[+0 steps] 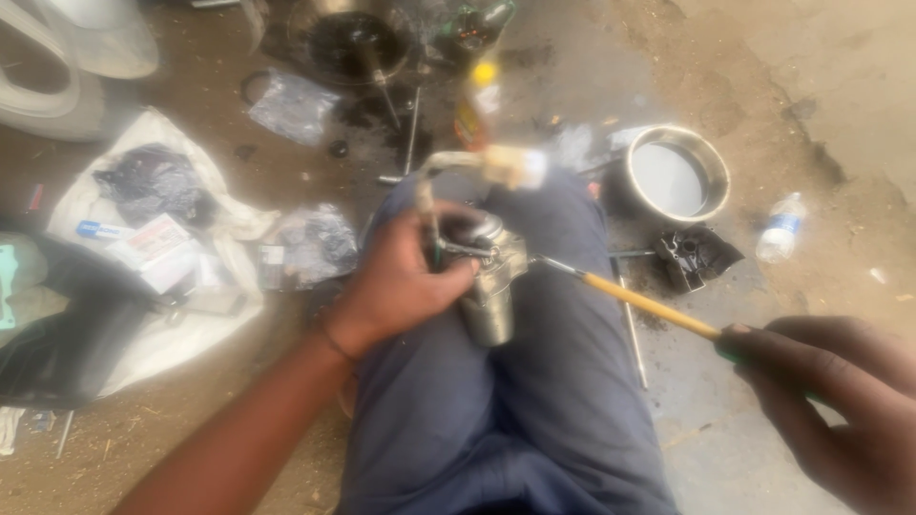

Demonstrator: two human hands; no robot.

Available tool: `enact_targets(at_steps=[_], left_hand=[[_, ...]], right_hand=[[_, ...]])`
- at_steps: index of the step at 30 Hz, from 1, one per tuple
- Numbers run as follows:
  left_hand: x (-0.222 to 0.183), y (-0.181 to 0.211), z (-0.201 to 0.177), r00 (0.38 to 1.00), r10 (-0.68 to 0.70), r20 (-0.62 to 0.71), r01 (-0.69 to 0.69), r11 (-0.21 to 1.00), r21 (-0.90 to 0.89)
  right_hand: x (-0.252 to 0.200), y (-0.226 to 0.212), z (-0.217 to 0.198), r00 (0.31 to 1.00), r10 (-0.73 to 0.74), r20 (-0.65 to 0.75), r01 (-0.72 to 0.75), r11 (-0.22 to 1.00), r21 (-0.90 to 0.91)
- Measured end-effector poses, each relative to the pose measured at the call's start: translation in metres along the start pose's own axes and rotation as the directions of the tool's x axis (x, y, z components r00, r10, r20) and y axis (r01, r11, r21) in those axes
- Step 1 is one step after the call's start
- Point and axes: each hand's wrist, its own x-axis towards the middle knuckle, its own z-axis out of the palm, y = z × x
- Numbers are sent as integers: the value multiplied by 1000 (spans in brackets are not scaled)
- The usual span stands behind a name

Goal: The person sits on the ground holding a cylindrical motorcycle component in their lap and uses a screwdriver to pry and work around its top fitting, briefly reaching to a metal part on the ground before resuming work on the component.

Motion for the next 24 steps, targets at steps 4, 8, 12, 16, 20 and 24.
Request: enact_targets(at_steps=[4, 8, 12, 16, 20, 24], left_hand=[[-3, 7, -17, 996, 3, 91, 3, 998, -63], [-12, 1, -33, 988, 89, 130, -77, 993, -89], [-33, 8, -41, 998, 68, 8, -66, 991, -113], [-64, -5, -38, 974, 153, -168, -155, 988, 1], [-109, -1, -17, 929, 204, -308, -243, 965, -94], [-163, -35, 70, 734, -32, -678, -27, 997, -77]], right_hand=[[-12, 7, 4, 1000, 16, -9, -15, 999, 32], [-13, 0, 0, 998, 57, -19, -57, 998, 36], [-21, 7, 4, 997, 75, -21, -74, 996, 44], [-32, 11, 7, 989, 149, 1, -148, 988, 52], [-37, 1, 8, 980, 190, -50, -179, 969, 173], [-60, 21, 22, 973, 211, -96, -188, 959, 211]])
